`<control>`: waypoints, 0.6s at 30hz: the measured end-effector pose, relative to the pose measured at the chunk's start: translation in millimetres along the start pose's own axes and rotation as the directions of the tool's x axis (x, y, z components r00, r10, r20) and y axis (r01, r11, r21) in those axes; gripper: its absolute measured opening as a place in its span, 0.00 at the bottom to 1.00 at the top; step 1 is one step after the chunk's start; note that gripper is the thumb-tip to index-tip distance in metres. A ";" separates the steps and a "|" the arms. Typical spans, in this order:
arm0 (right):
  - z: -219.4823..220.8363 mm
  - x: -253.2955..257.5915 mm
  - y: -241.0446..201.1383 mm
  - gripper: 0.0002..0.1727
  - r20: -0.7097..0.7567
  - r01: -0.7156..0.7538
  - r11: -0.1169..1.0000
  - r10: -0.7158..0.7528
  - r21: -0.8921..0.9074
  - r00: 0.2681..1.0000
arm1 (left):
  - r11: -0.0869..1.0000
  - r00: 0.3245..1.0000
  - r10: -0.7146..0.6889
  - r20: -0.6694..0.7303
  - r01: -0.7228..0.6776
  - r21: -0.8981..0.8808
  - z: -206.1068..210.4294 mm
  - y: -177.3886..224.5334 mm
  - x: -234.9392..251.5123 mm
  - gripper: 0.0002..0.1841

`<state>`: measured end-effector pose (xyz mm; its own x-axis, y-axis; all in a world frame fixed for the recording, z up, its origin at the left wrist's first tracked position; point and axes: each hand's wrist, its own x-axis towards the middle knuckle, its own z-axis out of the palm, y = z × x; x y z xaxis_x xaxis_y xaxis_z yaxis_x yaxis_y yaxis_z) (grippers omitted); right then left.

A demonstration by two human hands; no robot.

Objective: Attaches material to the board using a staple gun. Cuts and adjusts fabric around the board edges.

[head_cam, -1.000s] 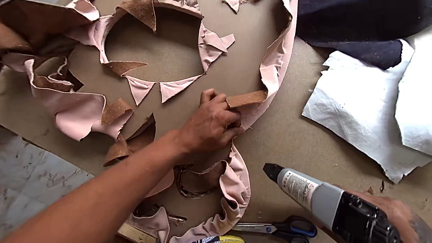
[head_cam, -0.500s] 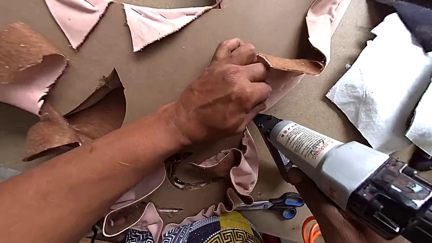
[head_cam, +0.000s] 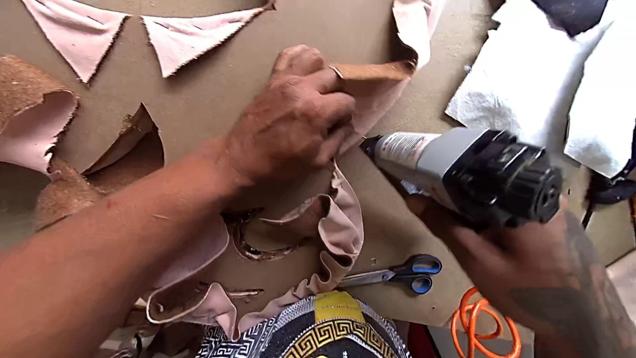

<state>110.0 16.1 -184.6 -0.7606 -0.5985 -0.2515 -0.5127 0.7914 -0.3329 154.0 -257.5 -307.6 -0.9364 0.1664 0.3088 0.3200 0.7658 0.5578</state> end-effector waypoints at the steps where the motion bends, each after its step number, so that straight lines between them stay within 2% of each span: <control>1: -4.2 -3.6 10.2 0.17 -0.010 -0.032 0.999 0.032 -0.036 0.999 | 1.000 1.000 -0.008 0.005 0.008 0.014 -1.3 1.1 -0.7 0.16; 3: -7.9 -11.1 31.7 0.21 -0.063 -0.096 0.985 0.088 -0.140 0.994 | 0.997 0.998 -0.057 -0.016 0.057 0.049 -4.7 5.8 -1.6 0.17; 5: -1.7 -19.1 58.7 0.29 -0.106 -0.155 0.957 0.133 -0.245 0.985 | 0.978 0.984 -0.174 -0.043 0.178 0.111 -12.2 16.9 -4.8 0.16; 7: 10.4 -26.4 80.3 0.37 -0.085 -0.175 0.926 0.155 -0.335 0.984 | 0.935 0.951 -0.306 -0.055 0.310 0.172 -21.5 33.7 -14.2 0.15; 9: 23.3 -31.3 94.5 0.43 -0.050 -0.182 0.906 0.176 -0.384 0.983 | 0.919 0.945 -0.327 -0.026 0.324 0.226 -29.2 50.2 -26.8 0.14; 11: 34.9 -35.3 109.8 0.43 -0.042 -0.158 0.916 0.153 -0.368 0.987 | 0.936 0.962 -0.243 0.128 0.198 0.289 -37.1 59.8 -34.1 0.17; 13: 42.0 -37.8 121.3 0.43 -0.044 -0.135 0.928 0.127 -0.348 0.991 | 0.938 0.915 -0.127 0.383 -0.015 0.347 -46.3 60.4 -27.5 0.22; 15: 43.9 -38.7 127.0 0.43 -0.052 -0.117 0.939 0.106 -0.322 0.993 | 0.911 0.778 -0.068 0.624 -0.206 0.356 -53.2 60.3 -7.6 0.28; 18: 46.3 -39.7 134.1 0.43 -0.060 -0.094 0.952 0.080 -0.290 0.995 | 0.860 0.570 -0.115 0.813 -0.353 0.369 -54.4 62.8 24.3 0.29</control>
<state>89.9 140.2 -261.4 -0.8217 -0.5249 -0.2220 -0.5324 0.8460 -0.0300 159.2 -239.1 -223.2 -0.6877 0.5123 -0.5144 0.5528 0.8288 0.0864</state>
